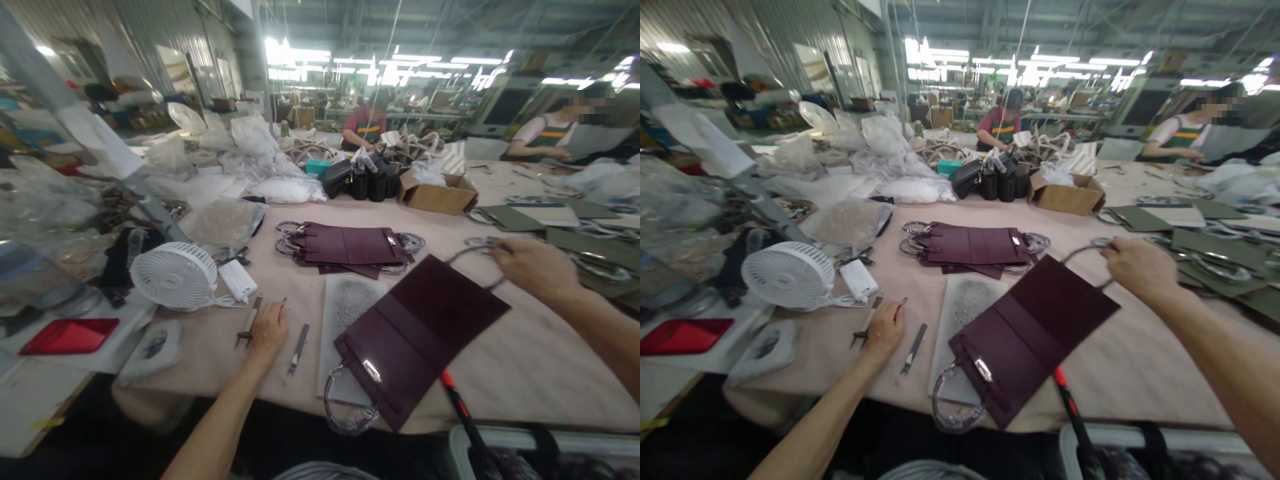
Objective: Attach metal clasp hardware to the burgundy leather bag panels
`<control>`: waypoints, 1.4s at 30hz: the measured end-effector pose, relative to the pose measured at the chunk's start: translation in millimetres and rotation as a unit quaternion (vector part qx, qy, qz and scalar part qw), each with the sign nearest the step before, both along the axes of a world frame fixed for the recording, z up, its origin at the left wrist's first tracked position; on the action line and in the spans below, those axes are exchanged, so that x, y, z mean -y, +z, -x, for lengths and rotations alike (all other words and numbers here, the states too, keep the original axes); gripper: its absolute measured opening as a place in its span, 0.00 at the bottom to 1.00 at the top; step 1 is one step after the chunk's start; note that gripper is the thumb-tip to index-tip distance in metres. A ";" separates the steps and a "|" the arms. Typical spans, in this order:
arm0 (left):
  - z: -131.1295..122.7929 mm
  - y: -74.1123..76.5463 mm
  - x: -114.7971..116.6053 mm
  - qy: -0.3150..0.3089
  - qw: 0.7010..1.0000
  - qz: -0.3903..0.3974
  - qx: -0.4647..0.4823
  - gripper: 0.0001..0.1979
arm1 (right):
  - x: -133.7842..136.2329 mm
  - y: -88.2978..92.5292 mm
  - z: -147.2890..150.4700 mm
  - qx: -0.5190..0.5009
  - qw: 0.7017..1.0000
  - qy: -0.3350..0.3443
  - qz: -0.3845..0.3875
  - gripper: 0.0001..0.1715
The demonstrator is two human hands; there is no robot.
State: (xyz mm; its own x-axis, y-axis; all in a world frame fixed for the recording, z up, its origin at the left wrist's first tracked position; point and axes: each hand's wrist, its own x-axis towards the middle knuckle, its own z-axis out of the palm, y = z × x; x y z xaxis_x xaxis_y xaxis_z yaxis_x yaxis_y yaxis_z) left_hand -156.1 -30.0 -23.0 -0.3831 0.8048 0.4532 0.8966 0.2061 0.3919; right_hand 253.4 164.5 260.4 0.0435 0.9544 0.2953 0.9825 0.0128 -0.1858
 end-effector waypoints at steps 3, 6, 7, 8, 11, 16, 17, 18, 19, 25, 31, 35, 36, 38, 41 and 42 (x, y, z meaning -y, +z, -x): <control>-0.4 1.3 0.9 -0.006 1.000 -0.002 -0.005 0.14 | -46.2 -8.5 70.8 0.016 0.998 0.062 0.030 0.34; -0.9 1.3 2.0 -0.014 1.000 -0.012 -0.013 0.14 | -66.8 -36.3 132.8 0.028 0.994 0.087 0.057 0.32; -1.0 1.1 2.5 -0.017 1.000 -0.014 -0.015 0.14 | -66.3 -50.0 147.1 0.034 0.991 0.104 0.077 0.28; -0.9 1.0 3.0 -0.022 1.000 -0.015 -0.016 0.14 | -62.0 -65.3 156.8 0.041 0.987 0.124 0.098 0.25; 0.5 2.0 4.7 -0.039 0.999 -0.014 -0.013 0.14 | -28.9 -112.9 156.7 0.050 0.973 0.177 0.142 0.23; -7.7 14.2 8.0 -0.099 0.994 -0.054 -0.012 0.12 | 57.6 -171.9 93.6 0.003 0.976 0.140 0.164 0.25; -14.5 19.0 8.7 -0.122 0.991 -0.061 -0.003 0.12 | 74.6 -181.4 81.3 -0.015 0.979 0.117 0.164 0.26; -23.6 24.3 9.5 -0.146 0.987 -0.063 0.011 0.12 | 90.6 -190.7 71.4 -0.036 0.982 0.097 0.161 0.26; -34.9 29.5 10.5 -0.170 0.983 -0.059 0.032 0.12 | 105.1 -199.7 64.5 -0.058 0.982 0.082 0.158 0.27; -115.0 36.1 27.8 -0.233 0.966 0.045 0.101 0.20 | 151.1 -239.6 68.2 -0.168 0.978 0.058 0.112 0.33; -141.9 12.8 57.3 -0.209 0.974 0.037 0.083 0.28 | 166.2 -257.1 69.2 -0.212 0.971 0.083 0.075 0.34; -153.1 9.1 81.0 -0.198 0.976 0.021 0.084 0.29 | 184.4 -264.1 56.7 -0.231 0.965 0.104 0.062 0.30; -156.9 9.1 87.2 -0.196 0.977 0.022 0.083 0.29 | 189.5 -265.1 53.5 -0.237 0.964 0.108 0.060 0.29; -163.9 9.0 99.1 -0.193 0.978 0.025 0.075 0.29 | 199.7 -266.4 47.4 -0.248 0.960 0.117 0.056 0.28; -170.1 8.5 114.4 -0.190 0.980 0.033 0.053 0.31 | 213.2 -268.8 41.2 -0.249 0.958 0.131 0.048 0.27; -170.7 8.4 118.1 -0.191 0.980 0.036 0.045 0.31 | 216.9 -270.1 40.2 -0.244 0.959 0.134 0.044 0.28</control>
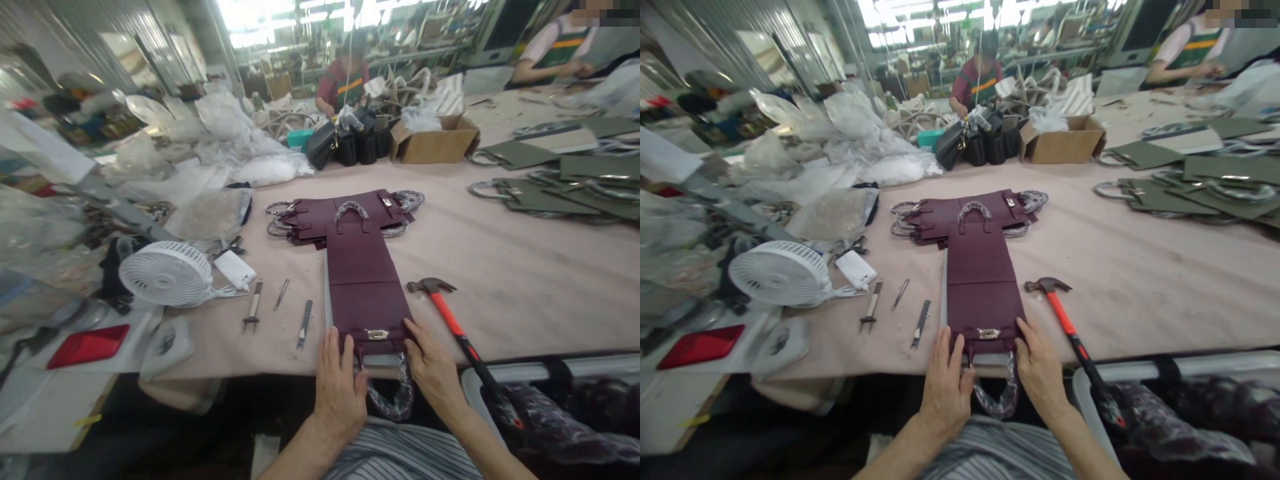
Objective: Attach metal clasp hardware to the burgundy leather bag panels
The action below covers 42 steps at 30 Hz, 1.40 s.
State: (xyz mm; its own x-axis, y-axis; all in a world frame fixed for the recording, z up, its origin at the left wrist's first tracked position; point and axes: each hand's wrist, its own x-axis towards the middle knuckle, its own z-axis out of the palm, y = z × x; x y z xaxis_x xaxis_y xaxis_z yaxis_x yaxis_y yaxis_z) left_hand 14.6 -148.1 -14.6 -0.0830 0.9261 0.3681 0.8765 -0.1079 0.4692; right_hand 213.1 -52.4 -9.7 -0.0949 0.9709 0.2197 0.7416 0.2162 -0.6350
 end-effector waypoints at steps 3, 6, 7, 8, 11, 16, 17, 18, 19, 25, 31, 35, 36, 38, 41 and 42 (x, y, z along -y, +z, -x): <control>1.0 0.7 6.5 -0.005 1.000 0.005 -0.021 0.32 | 8.0 -5.4 0.1 0.016 1.000 -0.004 -0.022 0.30; 3.4 1.0 7.6 0.001 1.000 0.013 -0.023 0.31 | 10.7 -11.4 2.2 0.029 0.998 -0.004 -0.047 0.31; 3.7 0.5 7.4 0.002 1.000 0.017 -0.022 0.31 | 10.4 -13.2 2.5 0.033 0.998 0.001 -0.054 0.31; 3.4 -0.3 7.2 0.004 1.000 0.022 -0.020 0.31 | 9.5 -14.9 2.5 0.036 0.997 0.009 -0.061 0.31; -1.4 -3.7 6.6 0.018 0.999 0.027 -0.017 0.31 | 4.0 -20.7 0.4 0.032 0.996 0.028 -0.078 0.32; -10.1 -5.5 5.9 0.034 0.999 0.018 -0.008 0.32 | -3.6 -32.6 -5.2 0.014 0.996 0.025 -0.084 0.33; -9.6 -4.5 5.6 0.032 0.999 0.013 -0.001 0.31 | -3.6 -34.1 -5.6 0.014 0.996 0.026 -0.084 0.33; -8.3 -3.1 5.1 0.030 1.000 0.005 0.007 0.31 | -3.2 -35.1 -5.8 0.015 0.996 0.029 -0.084 0.34; -6.4 -1.4 4.3 0.027 0.999 -0.005 0.017 0.31 | -2.7 -35.6 -5.8 0.017 0.996 0.033 -0.085 0.34; -2.3 6.5 0.3 0.024 0.997 -0.048 0.057 0.30 | -7.5 -39.8 -9.1 0.048 0.993 0.055 -0.098 0.36; 6.5 11.6 -4.0 0.036 0.991 -0.070 0.108 0.24 | -12.7 -52.8 -17.8 0.047 0.989 0.083 -0.115 0.37; 73.3 32.3 -31.8 0.127 0.981 -0.100 0.105 0.15 | -12.8 -56.0 -17.3 0.032 0.990 0.079 -0.115 0.37; 96.7 40.0 -40.5 0.168 0.979 -0.085 0.077 0.13 | -12.2 -54.8 -15.8 0.030 0.991 0.073 -0.110 0.36; 143.5 55.5 -56.8 0.237 0.971 0.014 0.019 0.11 | -9.6 -49.9 -11.7 0.031 0.993 0.062 -0.098 0.35; 198.4 70.0 -76.7 0.281 0.931 0.229 -0.038 0.13 | -4.9 -39.6 -5.5 0.035 0.994 0.056 -0.084 0.34; 210.9 71.4 -82.2 0.276 0.916 0.289 -0.047 0.14 | -3.9 -36.1 -4.3 0.035 0.995 0.057 -0.077 0.33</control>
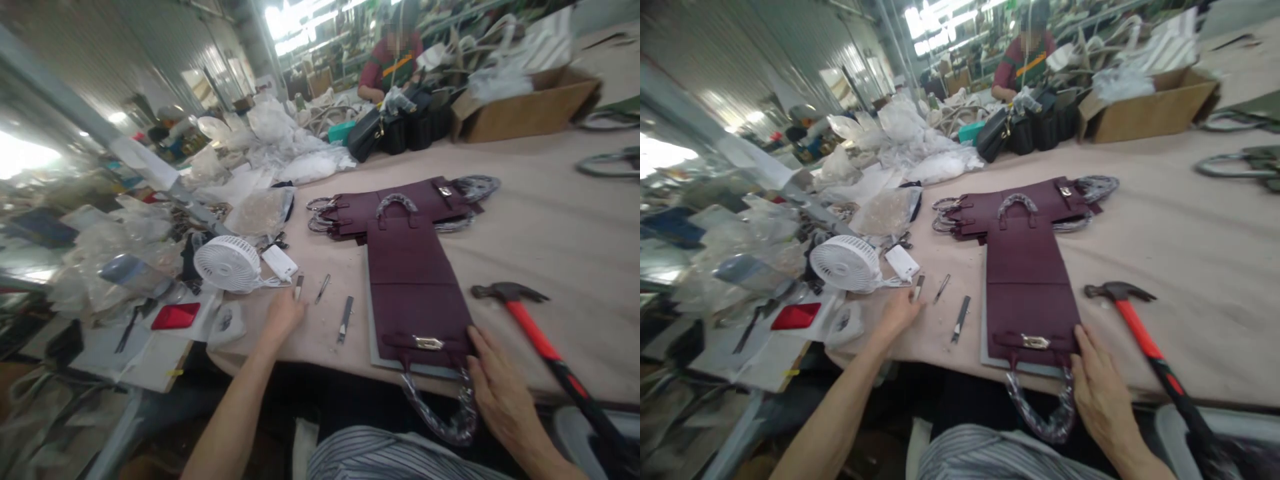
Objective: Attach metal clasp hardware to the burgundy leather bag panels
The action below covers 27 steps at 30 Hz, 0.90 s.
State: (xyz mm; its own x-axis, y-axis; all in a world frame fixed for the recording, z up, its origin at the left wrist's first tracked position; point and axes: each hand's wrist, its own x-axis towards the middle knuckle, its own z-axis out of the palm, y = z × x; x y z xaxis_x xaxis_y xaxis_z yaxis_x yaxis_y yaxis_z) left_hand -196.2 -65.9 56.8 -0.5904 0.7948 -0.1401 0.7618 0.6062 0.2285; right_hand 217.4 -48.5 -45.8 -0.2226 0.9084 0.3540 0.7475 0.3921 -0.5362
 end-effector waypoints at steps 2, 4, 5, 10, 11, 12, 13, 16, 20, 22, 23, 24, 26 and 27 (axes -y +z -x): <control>17.1 -1.4 -9.0 0.001 0.997 0.073 0.015 0.14 | 0.6 7.8 0.3 0.000 1.000 -0.004 0.009 0.32; 26.1 -5.1 -15.3 -0.002 0.994 0.101 0.029 0.11 | -0.2 19.3 -1.0 0.014 1.000 0.000 0.015 0.30; 28.7 -6.6 -17.5 -0.006 0.994 0.105 0.035 0.10 | -0.8 27.3 -1.4 0.026 1.000 0.003 0.013 0.30; 34.5 -5.8 -22.3 -0.016 0.994 0.092 0.049 0.10 | -2.7 77.8 13.9 0.099 0.993 0.049 -0.039 0.26; 35.5 -4.5 -21.6 -0.014 0.995 0.086 0.055 0.10 | -2.9 84.7 20.4 0.116 0.990 0.073 -0.043 0.26; 36.4 -3.2 -19.9 -0.011 0.995 0.079 0.062 0.10 | -3.2 88.9 27.2 0.135 0.985 0.098 -0.040 0.26; 36.7 -1.9 -17.0 -0.010 0.995 0.075 0.067 0.10 | -3.6 90.3 33.7 0.156 0.980 0.121 -0.033 0.26; 30.4 0.0 -1.8 -0.003 0.986 -0.004 0.165 0.09 | -5.4 81.8 47.3 0.210 0.964 0.159 -0.011 0.28; -8.2 -4.9 20.7 0.022 0.885 -0.249 0.393 0.17 | -7.1 68.4 49.9 0.231 0.960 0.158 -0.004 0.30; -36.7 -10.2 26.5 0.016 0.852 -0.329 0.406 0.17 | -7.5 67.8 48.8 0.231 0.960 0.157 -0.002 0.30; -50.8 -13.1 27.9 0.007 0.845 -0.353 0.402 0.16 | -7.6 68.5 48.5 0.232 0.960 0.157 -0.001 0.30; -63.9 -15.8 28.8 -0.003 0.839 -0.371 0.397 0.15 | -7.6 69.5 48.4 0.232 0.960 0.156 0.000 0.30; -85.7 -20.5 29.8 -0.034 0.826 -0.397 0.398 0.12 | -7.5 71.3 49.0 0.233 0.960 0.156 0.003 0.30; -94.4 -22.4 30.5 -0.053 0.817 -0.408 0.403 0.11 | -7.4 71.8 49.5 0.233 0.960 0.155 0.004 0.30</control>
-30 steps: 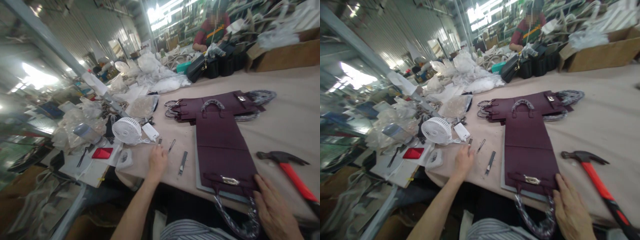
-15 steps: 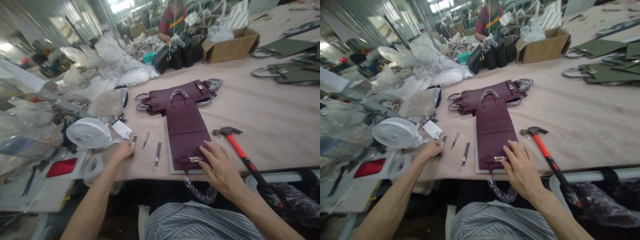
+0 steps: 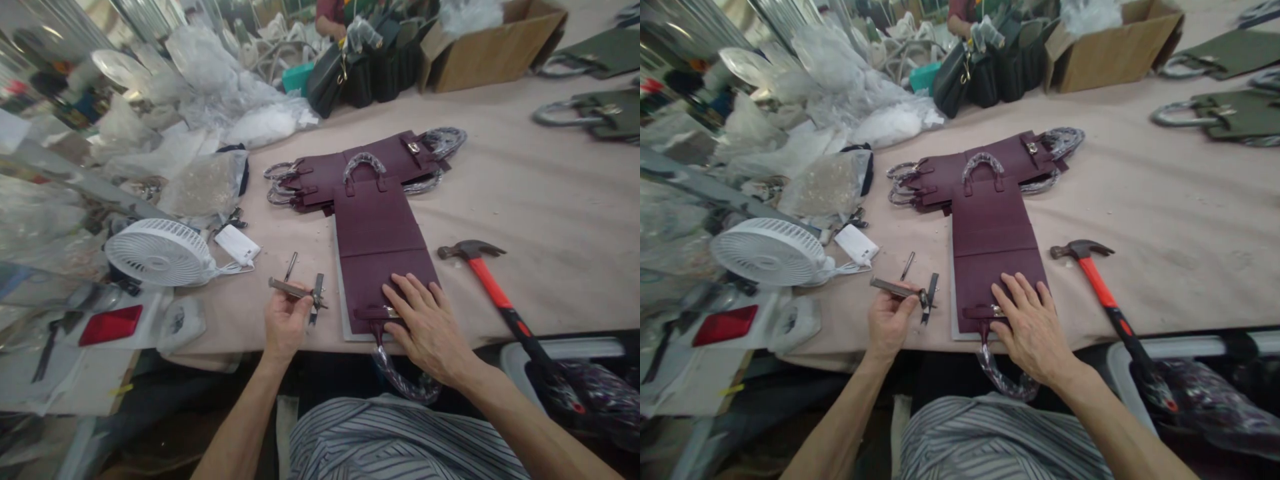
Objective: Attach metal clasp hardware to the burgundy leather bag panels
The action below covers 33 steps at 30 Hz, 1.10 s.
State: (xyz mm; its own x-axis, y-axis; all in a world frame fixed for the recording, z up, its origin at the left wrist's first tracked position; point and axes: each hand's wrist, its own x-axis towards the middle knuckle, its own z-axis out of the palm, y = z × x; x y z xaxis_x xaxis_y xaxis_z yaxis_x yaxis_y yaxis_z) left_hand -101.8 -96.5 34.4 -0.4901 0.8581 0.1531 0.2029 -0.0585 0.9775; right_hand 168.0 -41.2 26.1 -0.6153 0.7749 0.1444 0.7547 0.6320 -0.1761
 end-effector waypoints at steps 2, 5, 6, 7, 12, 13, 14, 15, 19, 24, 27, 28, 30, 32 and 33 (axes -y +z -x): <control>-13.8 -3.4 2.1 -0.035 0.999 -0.034 0.000 0.09 | 0.4 0.2 0.9 -0.001 1.000 -0.002 0.001 0.30; -29.4 -9.4 5.2 -0.090 0.994 -0.055 -0.025 0.07 | 0.8 -1.0 1.5 -0.004 1.000 -0.005 0.004 0.30; -33.8 -11.7 5.7 -0.108 0.992 -0.059 -0.035 0.06 | 0.8 -1.5 1.6 -0.005 1.000 -0.006 0.005 0.30; -37.9 -14.0 6.0 -0.121 0.990 -0.066 -0.041 0.06 | 0.8 -2.0 1.5 -0.006 1.000 -0.008 0.006 0.30; -50.4 -19.8 5.9 -0.135 0.984 -0.112 -0.024 0.06 | 1.1 -2.6 1.7 -0.017 1.000 -0.010 0.012 0.31; -51.5 -19.7 6.2 -0.136 0.984 -0.117 -0.022 0.06 | 1.3 -2.4 1.7 -0.020 1.000 -0.010 0.013 0.31; -52.4 -19.6 6.7 -0.138 0.983 -0.121 -0.022 0.06 | 1.4 -2.3 1.7 -0.023 1.000 -0.012 0.015 0.31; -53.1 -19.6 7.3 -0.141 0.982 -0.122 -0.026 0.06 | 1.6 -2.1 1.7 -0.026 0.999 -0.013 0.017 0.31; -55.1 -21.3 9.8 -0.145 0.980 -0.128 -0.051 0.06 | 1.8 -2.2 1.7 -0.030 0.999 -0.015 0.015 0.31; -56.1 -21.5 8.7 -0.150 0.977 -0.142 -0.060 0.07 | 1.9 -2.1 2.0 -0.030 0.999 -0.016 0.011 0.30; -56.0 -19.0 6.5 -0.161 0.972 -0.157 -0.069 0.08 | 1.9 -1.5 2.1 -0.028 0.999 -0.016 0.008 0.31; -56.1 -18.3 5.8 -0.164 0.970 -0.162 -0.077 0.08 | 1.9 -1.4 2.1 -0.027 0.999 -0.016 0.007 0.31; -56.9 -17.9 5.2 -0.167 0.965 -0.178 -0.095 0.07 | 1.9 -1.5 2.1 -0.026 1.000 -0.017 0.006 0.30; -58.5 -19.0 5.6 -0.163 0.961 -0.194 -0.106 0.08 | 1.9 -1.8 2.1 -0.025 1.000 -0.016 0.005 0.30; -59.6 -20.1 6.3 -0.158 0.961 -0.202 -0.106 0.08 | 2.0 -2.1 2.1 -0.026 1.000 -0.016 0.004 0.30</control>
State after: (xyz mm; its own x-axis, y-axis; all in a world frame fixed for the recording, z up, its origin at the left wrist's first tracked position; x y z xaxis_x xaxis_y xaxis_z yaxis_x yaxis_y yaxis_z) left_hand -42.3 -102.8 14.3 -0.1358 0.8081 0.5732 0.3039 -0.5167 0.8004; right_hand 165.9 -43.1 24.0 -0.5827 0.7950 0.1687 0.7640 0.6066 -0.2197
